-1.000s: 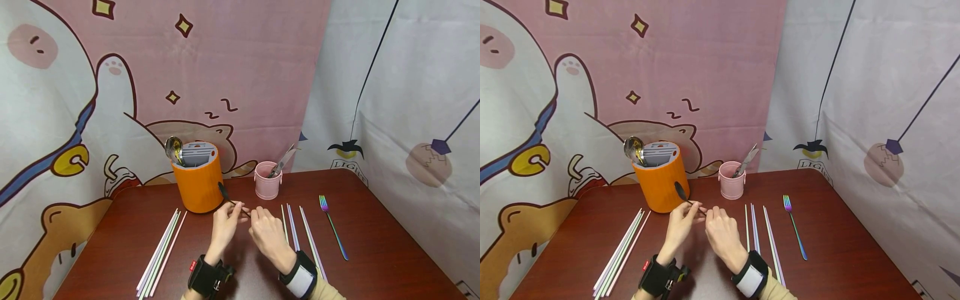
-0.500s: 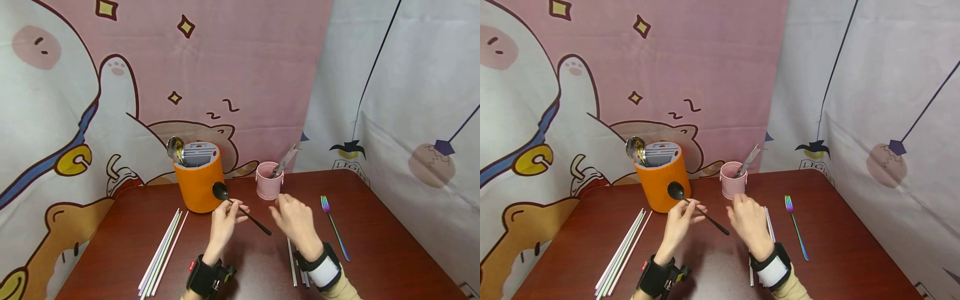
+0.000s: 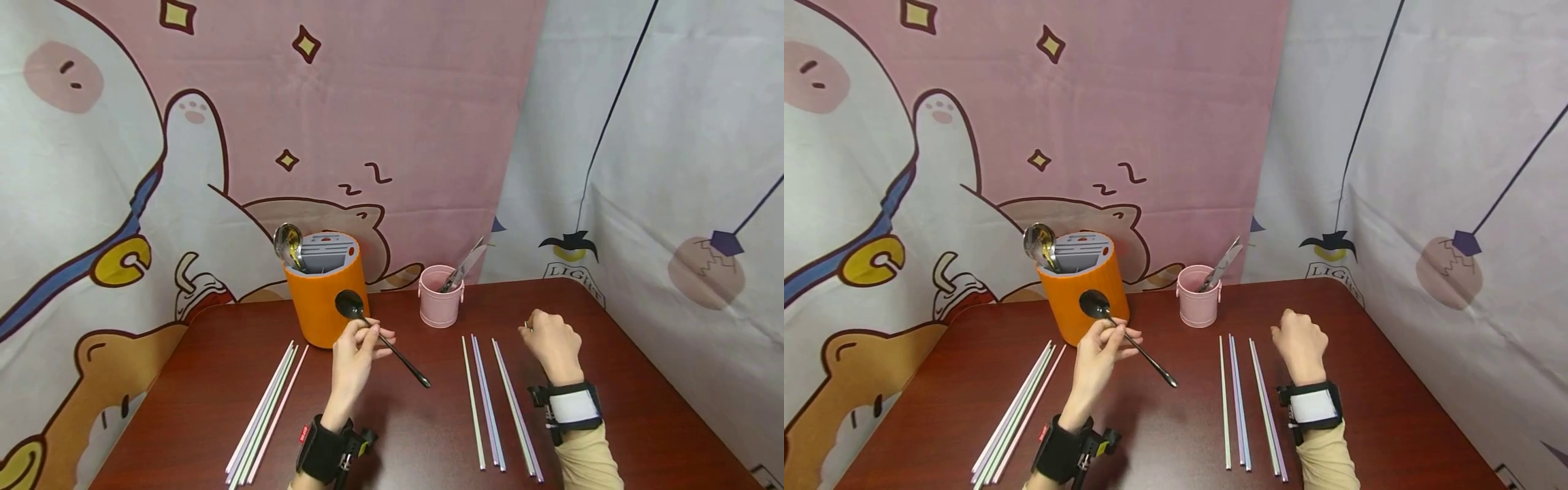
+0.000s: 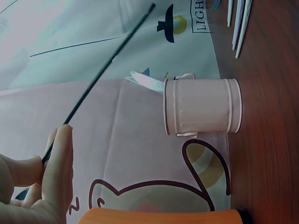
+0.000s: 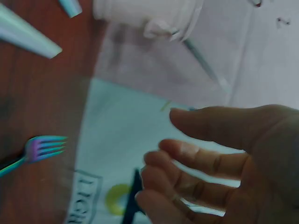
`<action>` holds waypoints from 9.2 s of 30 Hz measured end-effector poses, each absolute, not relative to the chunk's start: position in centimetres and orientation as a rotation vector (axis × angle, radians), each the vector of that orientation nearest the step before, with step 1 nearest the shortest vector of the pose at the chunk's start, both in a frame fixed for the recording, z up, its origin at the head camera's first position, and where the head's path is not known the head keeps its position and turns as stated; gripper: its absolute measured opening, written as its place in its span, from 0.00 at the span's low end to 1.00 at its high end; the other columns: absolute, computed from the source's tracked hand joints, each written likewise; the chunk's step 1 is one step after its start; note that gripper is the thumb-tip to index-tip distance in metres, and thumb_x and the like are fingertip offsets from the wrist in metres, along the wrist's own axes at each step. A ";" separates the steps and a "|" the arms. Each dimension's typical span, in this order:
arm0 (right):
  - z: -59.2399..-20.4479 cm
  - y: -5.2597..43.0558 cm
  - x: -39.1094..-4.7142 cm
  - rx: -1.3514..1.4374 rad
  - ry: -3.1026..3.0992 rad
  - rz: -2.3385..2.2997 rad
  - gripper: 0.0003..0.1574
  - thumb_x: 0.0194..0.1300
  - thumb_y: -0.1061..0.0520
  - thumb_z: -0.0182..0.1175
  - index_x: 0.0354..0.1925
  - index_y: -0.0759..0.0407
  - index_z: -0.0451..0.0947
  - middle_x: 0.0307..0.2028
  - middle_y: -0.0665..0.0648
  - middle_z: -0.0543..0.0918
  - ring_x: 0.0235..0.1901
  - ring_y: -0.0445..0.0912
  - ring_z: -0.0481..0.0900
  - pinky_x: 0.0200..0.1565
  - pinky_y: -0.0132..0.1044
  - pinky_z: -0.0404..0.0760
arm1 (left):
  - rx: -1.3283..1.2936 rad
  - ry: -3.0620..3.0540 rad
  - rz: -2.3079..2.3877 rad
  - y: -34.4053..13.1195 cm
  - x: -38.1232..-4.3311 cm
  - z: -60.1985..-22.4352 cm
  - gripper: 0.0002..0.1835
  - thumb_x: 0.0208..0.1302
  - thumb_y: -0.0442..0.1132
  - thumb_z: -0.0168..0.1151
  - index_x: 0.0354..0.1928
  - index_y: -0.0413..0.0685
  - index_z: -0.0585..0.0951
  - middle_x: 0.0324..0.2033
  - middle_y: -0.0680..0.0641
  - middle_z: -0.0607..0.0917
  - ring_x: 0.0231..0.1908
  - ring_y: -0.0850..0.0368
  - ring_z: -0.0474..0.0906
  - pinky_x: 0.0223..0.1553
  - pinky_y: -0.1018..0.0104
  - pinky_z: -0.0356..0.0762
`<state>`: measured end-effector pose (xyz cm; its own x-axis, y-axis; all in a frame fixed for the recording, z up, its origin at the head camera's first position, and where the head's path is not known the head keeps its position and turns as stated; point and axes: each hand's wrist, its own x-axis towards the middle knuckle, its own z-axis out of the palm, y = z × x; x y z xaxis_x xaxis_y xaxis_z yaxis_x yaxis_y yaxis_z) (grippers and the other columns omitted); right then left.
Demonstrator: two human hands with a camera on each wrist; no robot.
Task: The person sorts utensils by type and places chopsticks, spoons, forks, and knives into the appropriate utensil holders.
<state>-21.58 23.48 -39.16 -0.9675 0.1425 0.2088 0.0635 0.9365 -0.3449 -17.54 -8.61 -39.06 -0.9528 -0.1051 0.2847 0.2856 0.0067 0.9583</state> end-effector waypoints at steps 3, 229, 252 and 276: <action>-40.0 24.7 -22.0 -0.248 -2.963 0.526 0.14 0.59 0.55 0.60 0.28 0.67 0.75 0.23 0.66 0.78 0.22 0.58 0.76 0.20 0.48 0.70 | -0.179 -1.972 -2.029 -8.8 -17.6 -39.1 0.10 0.68 0.33 0.54 0.44 0.30 0.72 0.35 0.30 0.86 0.34 0.46 0.86 0.34 0.64 0.84; -34.9 1.2 -26.1 0.963 -2.227 0.703 0.22 0.68 0.53 0.55 0.57 0.61 0.74 0.57 0.58 0.78 0.60 0.49 0.74 0.62 0.39 0.73 | 0.012 -1.620 -1.020 -16.8 -24.6 -31.0 0.12 0.63 0.39 0.62 0.37 0.34 0.82 0.33 0.35 0.82 0.38 0.46 0.82 0.36 0.93 0.69; -35.4 -0.8 -27.1 1.066 -2.440 0.422 0.30 0.70 0.47 0.52 0.64 0.60 0.68 0.67 0.55 0.69 0.70 0.47 0.61 0.69 0.45 0.62 | 0.201 -1.882 -1.009 -18.0 -26.6 -33.6 0.13 0.58 0.37 0.67 0.40 0.34 0.81 0.32 0.35 0.87 0.31 0.40 0.83 0.35 0.55 0.75; -35.0 -0.8 -26.8 1.063 -2.512 0.422 0.31 0.70 0.46 0.52 0.64 0.61 0.68 0.68 0.54 0.66 0.71 0.47 0.59 0.71 0.43 0.60 | 0.424 -2.192 -0.994 -18.7 -26.0 -33.5 0.16 0.61 0.44 0.64 0.38 0.35 0.82 0.42 0.34 0.77 0.47 0.36 0.72 0.52 0.43 0.69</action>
